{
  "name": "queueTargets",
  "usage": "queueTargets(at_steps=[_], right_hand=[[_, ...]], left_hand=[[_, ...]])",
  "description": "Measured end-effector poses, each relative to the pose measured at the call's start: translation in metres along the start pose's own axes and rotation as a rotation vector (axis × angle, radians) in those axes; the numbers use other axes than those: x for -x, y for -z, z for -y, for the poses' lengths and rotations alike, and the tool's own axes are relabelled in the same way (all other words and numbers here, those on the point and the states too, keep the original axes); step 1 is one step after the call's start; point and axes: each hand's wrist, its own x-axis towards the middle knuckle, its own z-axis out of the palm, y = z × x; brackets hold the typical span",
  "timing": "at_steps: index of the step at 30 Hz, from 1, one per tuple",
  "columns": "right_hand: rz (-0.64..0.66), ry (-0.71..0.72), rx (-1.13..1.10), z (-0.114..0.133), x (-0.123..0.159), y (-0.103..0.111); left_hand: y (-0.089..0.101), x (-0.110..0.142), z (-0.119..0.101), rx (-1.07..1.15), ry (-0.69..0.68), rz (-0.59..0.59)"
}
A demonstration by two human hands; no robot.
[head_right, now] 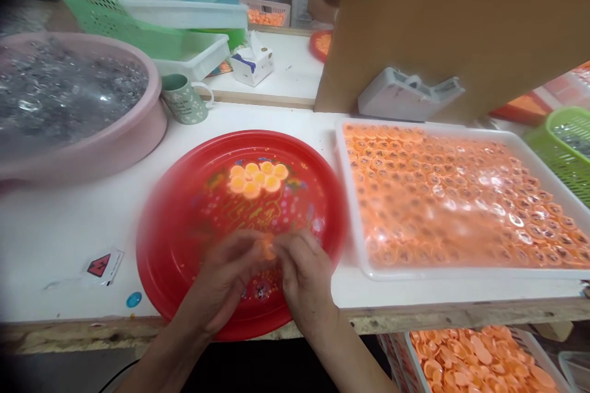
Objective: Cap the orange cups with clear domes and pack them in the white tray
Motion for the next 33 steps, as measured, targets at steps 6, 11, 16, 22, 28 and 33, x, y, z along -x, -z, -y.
queueTargets(at_steps=[6, 11, 16, 22, 28, 33], right_hand=[[-0.099, -0.053, 0.014, 0.009, 0.006, -0.003], [-0.102, -0.066, -0.037, 0.015, 0.012, -0.003], [-0.041, 0.009, 0.039, 0.016, 0.008, 0.013], [-0.058, 0.017, 0.086, 0.015, 0.011, 0.016], [-0.105, -0.082, 0.01, 0.016, 0.017, 0.008], [-0.12, -0.203, -0.124, 0.013, 0.024, 0.001]], left_hand=[[-0.004, 0.001, 0.01, 0.099, -0.031, -0.038], [-0.008, 0.004, 0.012, -0.031, -0.174, -0.011], [-0.006, 0.007, 0.003, -0.322, -0.234, 0.013], [-0.008, 0.013, -0.001, -0.516, -0.379, -0.012], [-0.005, 0.015, 0.006, -0.555, -0.504, 0.01], [-0.007, 0.014, 0.012, -0.428, -0.475, -0.009]])
